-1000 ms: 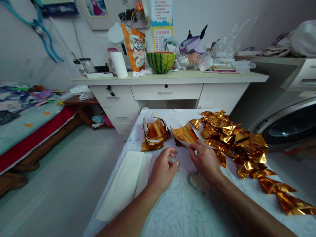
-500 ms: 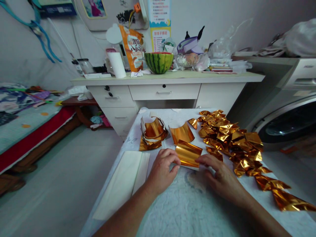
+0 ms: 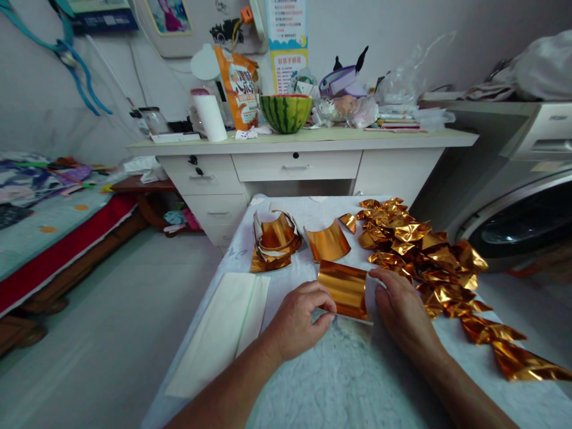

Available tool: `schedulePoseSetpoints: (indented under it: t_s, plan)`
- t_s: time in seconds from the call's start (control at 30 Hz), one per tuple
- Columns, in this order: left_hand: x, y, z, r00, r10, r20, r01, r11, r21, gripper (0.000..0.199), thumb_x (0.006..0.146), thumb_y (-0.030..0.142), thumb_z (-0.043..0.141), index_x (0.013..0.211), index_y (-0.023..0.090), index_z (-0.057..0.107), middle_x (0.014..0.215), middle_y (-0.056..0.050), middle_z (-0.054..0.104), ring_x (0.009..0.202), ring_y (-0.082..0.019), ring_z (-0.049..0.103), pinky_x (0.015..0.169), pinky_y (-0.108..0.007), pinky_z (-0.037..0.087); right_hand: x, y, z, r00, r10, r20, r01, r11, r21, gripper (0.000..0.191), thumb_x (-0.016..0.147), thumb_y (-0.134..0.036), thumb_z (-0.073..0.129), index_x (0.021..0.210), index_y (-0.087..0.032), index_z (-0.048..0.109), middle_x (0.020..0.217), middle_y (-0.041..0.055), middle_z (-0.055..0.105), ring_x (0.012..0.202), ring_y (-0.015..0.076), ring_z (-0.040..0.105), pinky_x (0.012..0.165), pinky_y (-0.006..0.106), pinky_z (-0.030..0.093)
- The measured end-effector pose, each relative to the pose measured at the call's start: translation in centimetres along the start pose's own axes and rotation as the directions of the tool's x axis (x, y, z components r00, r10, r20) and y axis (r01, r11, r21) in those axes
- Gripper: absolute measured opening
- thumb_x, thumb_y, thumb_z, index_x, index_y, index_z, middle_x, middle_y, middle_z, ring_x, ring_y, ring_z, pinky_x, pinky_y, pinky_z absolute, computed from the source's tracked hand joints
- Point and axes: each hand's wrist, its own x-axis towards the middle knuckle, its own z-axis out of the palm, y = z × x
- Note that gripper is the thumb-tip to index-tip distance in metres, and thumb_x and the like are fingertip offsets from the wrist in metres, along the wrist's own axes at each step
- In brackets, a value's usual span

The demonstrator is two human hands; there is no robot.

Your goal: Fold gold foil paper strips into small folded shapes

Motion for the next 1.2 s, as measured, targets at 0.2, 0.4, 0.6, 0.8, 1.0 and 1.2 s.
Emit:
schedulePoseSetpoints:
  t_s: [0.2, 0.4, 0.6, 0.8, 1.0, 1.2]
  plan:
    - [0.0, 0.4, -0.2, 0.997, 0.003, 0.079, -0.004, 1.000, 0.012, 0.008, 0.074, 0.012, 0.071, 0.076, 0.017, 0.065, 0.084, -0.002, 0.064, 0.083, -0.016, 0.059, 0.075, -0.025, 0.044, 0.8, -1.3, -0.1, 0.975, 0.217, 0.048, -0.222, 0.956, 0.190, 0.047, 0.079, -0.035, 0.051, 0.121, -0.015, 0.054, 0.095, 0.0080, 0.073, 0.060, 0.0181, 0.062, 0.058, 0.031, 0.049]
    - [0.0, 0.5, -0.3, 0.999, -0.027, 0.026, 0.026, 0.999, 0.020, 0.019, 0.090, 0.029, 0.056, 0.074, 0.018, 0.059, 0.083, -0.003, 0.059, 0.083, -0.016, 0.057, 0.077, -0.029, 0.045, 0.7, -1.3, -0.2, 0.972, 0.228, 0.062, -0.236, 0.943, 0.234, 0.021, 0.080, -0.039, 0.054, 0.079, -0.021, 0.066, 0.052, -0.0025, 0.056, 0.047, 0.0157, 0.051, 0.051, 0.028, 0.039]
    - [0.0, -0.5, 0.0, 0.941, -0.205, -0.269, 0.241, 0.964, 0.109, 0.068, 0.065, 0.012, 0.071, 0.125, 0.022, 0.040, 0.120, -0.007, 0.050, 0.104, -0.022, 0.052, 0.090, -0.037, 0.046, 0.5, -1.2, -0.3, 0.961, 0.256, 0.105, -0.269, 0.777, 0.569, 0.021, 0.083, -0.041, 0.058, 0.082, -0.020, 0.061, 0.067, 0.0007, 0.061, 0.058, 0.0156, 0.056, 0.054, 0.026, 0.044]
    - [0.2, -1.2, -0.1, 0.934, -0.310, -0.179, 0.329, 0.940, 0.094, 0.052, 0.067, 0.005, 0.062, 0.116, 0.022, 0.053, 0.110, -0.003, 0.057, 0.087, -0.016, 0.057, 0.079, -0.029, 0.047, 0.7, -1.8, -1.1, 0.946, 0.286, 0.149, -0.299, 0.600, 0.742, 0.024, 0.080, -0.043, 0.066, 0.083, -0.019, 0.060, 0.068, 0.0015, 0.065, 0.057, 0.0135, 0.055, 0.054, 0.024, 0.046]
    - [0.5, -1.5, -0.5, 0.922, -0.332, -0.199, 0.365, 0.915, 0.169, 0.018, 0.070, 0.006, 0.059, 0.083, 0.018, 0.061, 0.087, 0.001, 0.059, 0.072, -0.013, 0.055, 0.066, -0.023, 0.041, 0.7, -2.0, -1.7, 0.947, 0.281, 0.154, -0.281, 0.499, 0.819, 0.027, 0.076, -0.043, 0.073, 0.083, -0.020, 0.063, 0.077, 0.0026, 0.067, 0.067, 0.0146, 0.061, 0.062, 0.025, 0.050]
    - [0.4, -1.8, -0.6, 0.907, -0.351, -0.233, 0.385, 0.916, 0.116, 0.012, 0.073, 0.008, 0.058, 0.077, 0.018, 0.061, 0.077, 0.002, 0.061, 0.066, -0.012, 0.055, 0.062, -0.022, 0.039, 0.6, -2.0, -2.3, 0.961, 0.225, 0.159, -0.248, 0.457, 0.854, 0.022, 0.078, -0.042, 0.074, 0.086, -0.022, 0.069, 0.090, 0.0038, 0.070, 0.078, 0.0156, 0.062, 0.072, 0.026, 0.051]
